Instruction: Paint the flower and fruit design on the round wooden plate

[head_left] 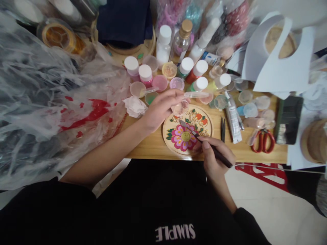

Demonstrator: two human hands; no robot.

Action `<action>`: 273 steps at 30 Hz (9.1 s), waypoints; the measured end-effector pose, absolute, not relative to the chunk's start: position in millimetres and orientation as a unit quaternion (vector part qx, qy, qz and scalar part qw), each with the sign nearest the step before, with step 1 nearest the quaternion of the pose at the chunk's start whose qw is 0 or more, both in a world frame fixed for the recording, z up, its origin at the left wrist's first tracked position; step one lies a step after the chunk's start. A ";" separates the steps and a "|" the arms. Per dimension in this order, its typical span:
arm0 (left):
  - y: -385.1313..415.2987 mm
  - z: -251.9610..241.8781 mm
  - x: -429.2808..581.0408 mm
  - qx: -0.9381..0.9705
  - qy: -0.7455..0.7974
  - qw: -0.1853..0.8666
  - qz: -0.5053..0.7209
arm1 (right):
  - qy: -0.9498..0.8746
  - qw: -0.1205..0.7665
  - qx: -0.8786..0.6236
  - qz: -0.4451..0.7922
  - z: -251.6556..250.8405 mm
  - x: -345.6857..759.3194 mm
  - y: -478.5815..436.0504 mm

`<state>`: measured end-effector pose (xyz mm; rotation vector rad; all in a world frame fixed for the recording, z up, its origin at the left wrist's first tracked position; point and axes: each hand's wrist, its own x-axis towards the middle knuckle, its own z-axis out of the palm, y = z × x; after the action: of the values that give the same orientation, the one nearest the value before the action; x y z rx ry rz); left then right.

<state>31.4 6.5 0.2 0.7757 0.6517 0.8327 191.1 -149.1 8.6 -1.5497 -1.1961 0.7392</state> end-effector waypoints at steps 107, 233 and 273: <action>6.2 0.3 31.1 0.335 0.310 0.803 0.383 | -0.491 0.514 -0.636 0.300 11.5 190.9 -148.8; 4.6 1.4 31.0 0.336 0.314 0.808 0.369 | -0.333 0.679 -0.564 0.332 49.8 218.2 -84.1; 12.0 24.6 11.2 0.400 0.330 0.799 0.304 | -0.158 0.609 -0.597 0.498 12.9 183.5 -131.1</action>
<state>11.2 12.0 24.6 0.8588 0.7077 0.6512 183.5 -131.1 12.9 -1.3785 -0.3654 1.1501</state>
